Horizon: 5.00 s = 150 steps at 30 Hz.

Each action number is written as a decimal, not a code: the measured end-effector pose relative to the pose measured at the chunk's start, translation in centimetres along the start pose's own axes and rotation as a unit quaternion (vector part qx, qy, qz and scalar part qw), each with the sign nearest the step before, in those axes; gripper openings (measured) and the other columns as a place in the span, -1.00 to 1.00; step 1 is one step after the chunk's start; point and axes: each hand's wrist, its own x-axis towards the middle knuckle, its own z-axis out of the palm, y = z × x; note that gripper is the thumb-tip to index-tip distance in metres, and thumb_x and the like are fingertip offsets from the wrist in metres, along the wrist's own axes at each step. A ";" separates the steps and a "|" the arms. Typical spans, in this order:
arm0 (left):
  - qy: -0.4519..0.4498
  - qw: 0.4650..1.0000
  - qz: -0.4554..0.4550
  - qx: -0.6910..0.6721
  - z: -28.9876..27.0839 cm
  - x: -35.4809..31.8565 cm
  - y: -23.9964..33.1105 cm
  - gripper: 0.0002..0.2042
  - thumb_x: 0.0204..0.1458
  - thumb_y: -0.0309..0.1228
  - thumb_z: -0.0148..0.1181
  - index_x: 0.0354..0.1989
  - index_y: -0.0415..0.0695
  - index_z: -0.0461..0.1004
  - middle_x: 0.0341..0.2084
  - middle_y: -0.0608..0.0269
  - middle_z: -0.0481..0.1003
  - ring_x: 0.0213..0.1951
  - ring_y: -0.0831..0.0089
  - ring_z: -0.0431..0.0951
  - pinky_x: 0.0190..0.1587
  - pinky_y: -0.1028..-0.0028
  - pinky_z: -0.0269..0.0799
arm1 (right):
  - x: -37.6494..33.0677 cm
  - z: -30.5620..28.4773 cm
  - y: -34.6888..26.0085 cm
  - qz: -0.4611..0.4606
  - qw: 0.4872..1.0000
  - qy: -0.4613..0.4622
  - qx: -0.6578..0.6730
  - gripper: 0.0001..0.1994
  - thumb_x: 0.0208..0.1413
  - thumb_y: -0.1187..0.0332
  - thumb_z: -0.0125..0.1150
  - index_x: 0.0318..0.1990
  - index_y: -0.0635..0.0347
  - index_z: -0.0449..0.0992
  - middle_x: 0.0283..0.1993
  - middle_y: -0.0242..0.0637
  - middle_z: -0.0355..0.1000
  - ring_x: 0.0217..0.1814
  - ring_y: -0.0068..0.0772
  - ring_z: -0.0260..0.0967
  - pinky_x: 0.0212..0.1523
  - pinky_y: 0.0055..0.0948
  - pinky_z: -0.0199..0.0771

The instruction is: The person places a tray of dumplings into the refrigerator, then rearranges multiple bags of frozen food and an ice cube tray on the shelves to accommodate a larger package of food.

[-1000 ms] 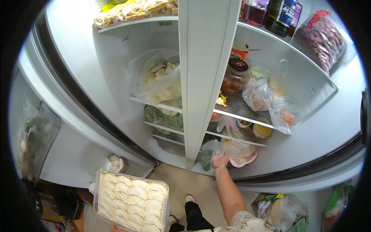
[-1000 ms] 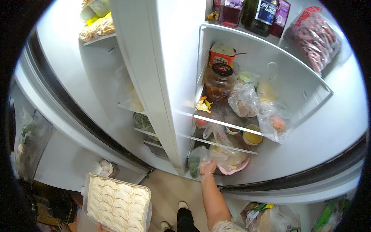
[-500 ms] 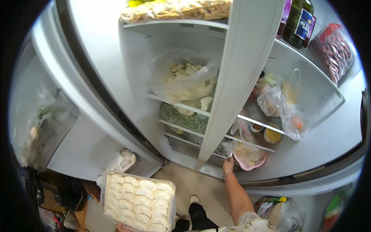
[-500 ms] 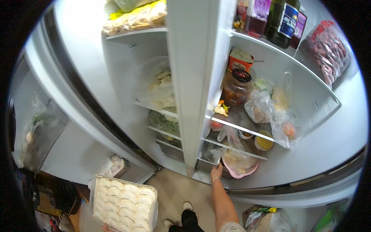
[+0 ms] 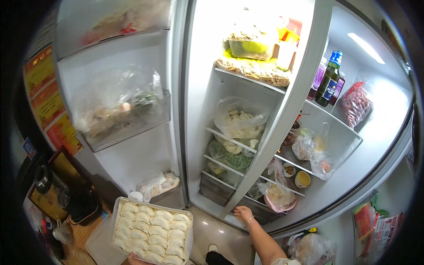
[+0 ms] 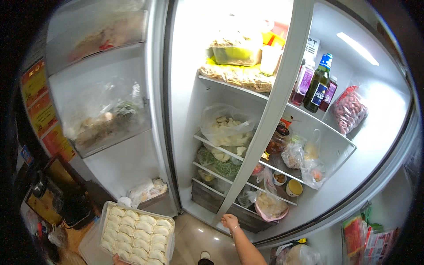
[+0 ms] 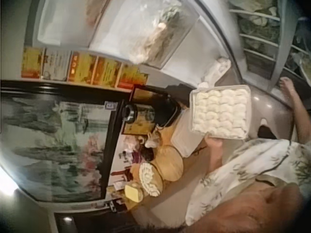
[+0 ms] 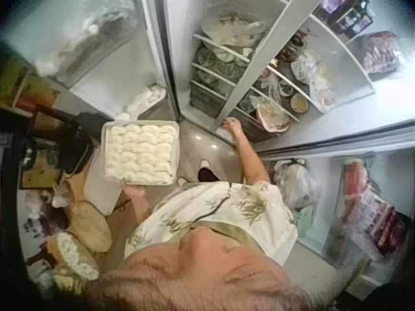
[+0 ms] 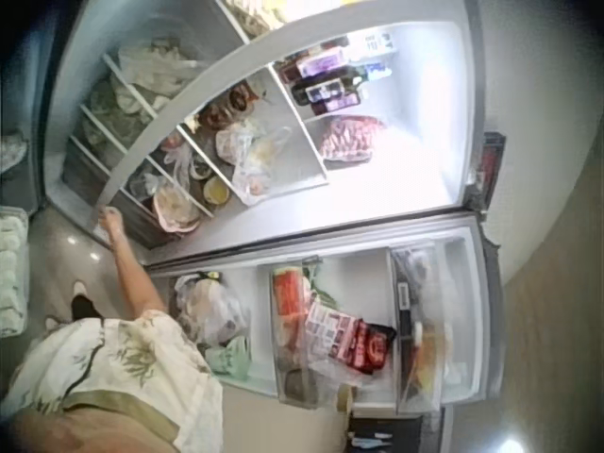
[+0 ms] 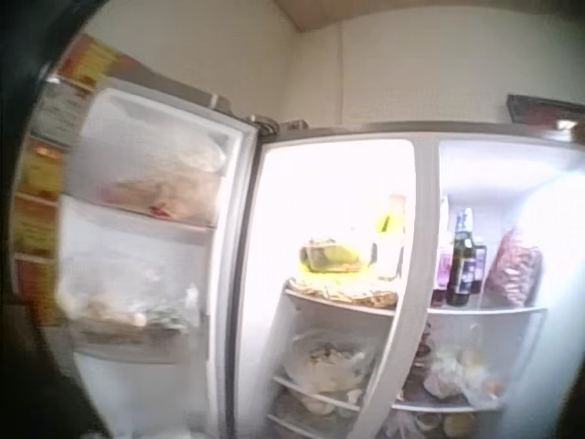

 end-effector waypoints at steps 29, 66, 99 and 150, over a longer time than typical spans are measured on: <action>0.206 0.857 -0.081 -0.465 -1.1 3.4 2.6 -0.31 -0.08 -0.10 -0.15 0.26 -0.14 0.00 0.20 0.08 0.13 0.19 0.05 0.14 0.18 0.08 0.11 | 3.4 30.1 -11.5 -0.367 0.841 -0.225 -0.328 -0.67 0.02 0.25 0.09 -0.14 0.32 0.48 -0.13 0.01 0.44 -0.04 -0.05 0.37 -0.01 -0.33 0.34; 0.272 0.822 -0.210 -0.454 1.2 4.6 1.7 -0.42 0.02 -0.17 -0.16 0.21 -0.23 0.14 0.18 0.06 0.20 0.21 0.08 0.15 0.23 0.03 0.02 | 9.4 12.2 -11.0 -0.310 0.884 -0.027 -0.349 -0.72 0.02 0.38 0.11 -0.11 0.30 0.46 -0.17 -0.13 0.48 -0.14 -0.30 0.44 -0.09 -0.41 0.40; 0.261 0.955 0.121 -0.065 -0.7 4.0 -3.8 -0.57 -0.15 -0.38 0.26 -0.13 -0.41 0.37 -0.21 -0.11 0.47 -0.21 0.15 0.48 -0.17 0.24 0.40 | 17.6 6.4 -44.5 -0.176 0.872 0.372 -0.263 -0.66 -0.01 0.22 0.10 -0.19 0.35 0.49 -0.10 0.12 0.41 -0.04 -0.05 0.40 -0.08 -0.23 0.37; 0.201 0.971 0.075 -0.110 0.0 11.7 7.1 -0.39 -0.17 -0.25 0.28 0.04 -0.35 0.26 -0.07 -0.04 0.40 -0.07 0.21 0.43 -0.05 0.25 0.36 | -11.5 13.8 -75.5 -0.729 0.536 0.425 -0.014 -0.80 -0.17 0.44 0.12 -0.37 0.39 0.48 -0.32 0.12 0.45 -0.22 0.02 0.42 -0.19 -0.28 0.39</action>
